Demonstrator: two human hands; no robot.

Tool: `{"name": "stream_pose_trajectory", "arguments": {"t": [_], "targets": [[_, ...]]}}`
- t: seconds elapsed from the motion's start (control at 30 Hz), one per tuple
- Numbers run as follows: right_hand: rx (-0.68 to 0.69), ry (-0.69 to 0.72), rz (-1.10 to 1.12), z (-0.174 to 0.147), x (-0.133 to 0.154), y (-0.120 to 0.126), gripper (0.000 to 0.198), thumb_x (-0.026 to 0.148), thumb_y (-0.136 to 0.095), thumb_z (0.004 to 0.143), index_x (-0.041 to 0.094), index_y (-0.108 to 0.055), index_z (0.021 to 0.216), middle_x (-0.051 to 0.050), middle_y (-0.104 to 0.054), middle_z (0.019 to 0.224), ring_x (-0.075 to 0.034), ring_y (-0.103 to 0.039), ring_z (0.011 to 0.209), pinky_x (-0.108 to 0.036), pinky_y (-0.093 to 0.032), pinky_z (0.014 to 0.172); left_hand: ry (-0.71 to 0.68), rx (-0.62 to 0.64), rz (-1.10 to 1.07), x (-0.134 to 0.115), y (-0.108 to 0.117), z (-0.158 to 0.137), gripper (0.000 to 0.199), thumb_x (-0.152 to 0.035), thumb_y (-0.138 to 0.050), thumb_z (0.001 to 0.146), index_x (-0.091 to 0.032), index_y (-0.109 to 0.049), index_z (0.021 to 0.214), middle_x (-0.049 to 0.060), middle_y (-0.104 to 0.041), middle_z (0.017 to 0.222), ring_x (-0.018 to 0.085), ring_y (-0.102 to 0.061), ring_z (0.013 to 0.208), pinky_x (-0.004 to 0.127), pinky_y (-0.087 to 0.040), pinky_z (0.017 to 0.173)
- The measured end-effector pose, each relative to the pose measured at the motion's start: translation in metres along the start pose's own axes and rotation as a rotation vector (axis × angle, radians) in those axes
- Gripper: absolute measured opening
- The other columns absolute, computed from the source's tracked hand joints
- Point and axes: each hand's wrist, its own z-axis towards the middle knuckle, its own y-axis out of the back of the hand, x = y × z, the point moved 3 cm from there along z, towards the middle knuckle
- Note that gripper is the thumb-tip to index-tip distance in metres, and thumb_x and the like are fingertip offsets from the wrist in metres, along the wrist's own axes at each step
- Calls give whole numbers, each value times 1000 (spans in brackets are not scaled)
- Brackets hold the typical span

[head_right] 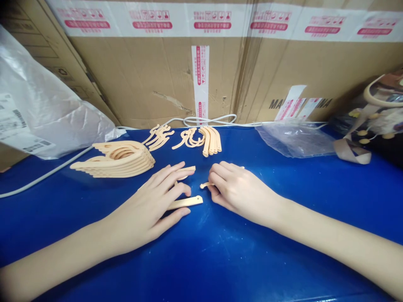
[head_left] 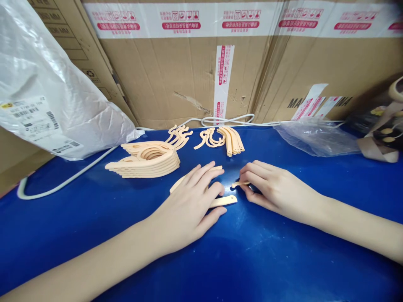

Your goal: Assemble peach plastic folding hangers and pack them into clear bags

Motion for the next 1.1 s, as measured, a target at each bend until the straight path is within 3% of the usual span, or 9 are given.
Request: {"name": "stream_pose_trajectory", "arguments": {"t": [0.13, 0.3, 0.5, 0.73, 1.1], "targets": [[-29, -49, 64, -2, -5, -3, 27, 25, -30, 102, 19, -52, 88, -7, -64, 82, -17, -59, 67, -28, -46, 60, 37, 64, -38, 4, 0, 0, 19, -31, -41, 100, -19, -56, 97, 10, -43, 146, 31, -24, 145, 61, -24, 115], [-45, -73, 111, -5, -5, -1, 20, 26, -31, 103, 20, -48, 95, -7, -68, 89, -17, -66, 70, -27, -47, 59, 80, 94, -68, 4, 0, -2, 21, -35, -36, 102, -20, -51, 104, 9, -38, 151, 30, -27, 144, 63, -22, 115], [81, -159, 210, -2, 1, -5, 27, 31, -30, 103, 18, -53, 110, -6, -72, 94, -17, -70, 76, -27, -48, 62, 89, 53, -104, 2, 3, -2, 19, -34, -34, 102, -21, -47, 109, 9, -37, 151, 27, -30, 143, 60, -24, 116], [171, -211, 423, -1, 4, -3, 37, 36, -28, 103, 20, -61, 104, -4, -70, 88, -16, -65, 75, -28, -45, 68, 73, -2, -113, 3, 2, -3, 17, -32, -34, 103, -21, -45, 107, 10, -39, 150, 27, -29, 143, 61, -25, 115], [196, -152, 476, 0, 4, -3, 31, 38, -35, 103, 19, -60, 99, -2, -66, 84, -13, -61, 70, -25, -41, 64, 55, -19, -100, 3, -2, -2, 17, -32, -33, 103, -21, -46, 107, 9, -39, 150, 25, -31, 143, 58, -24, 117]]}}
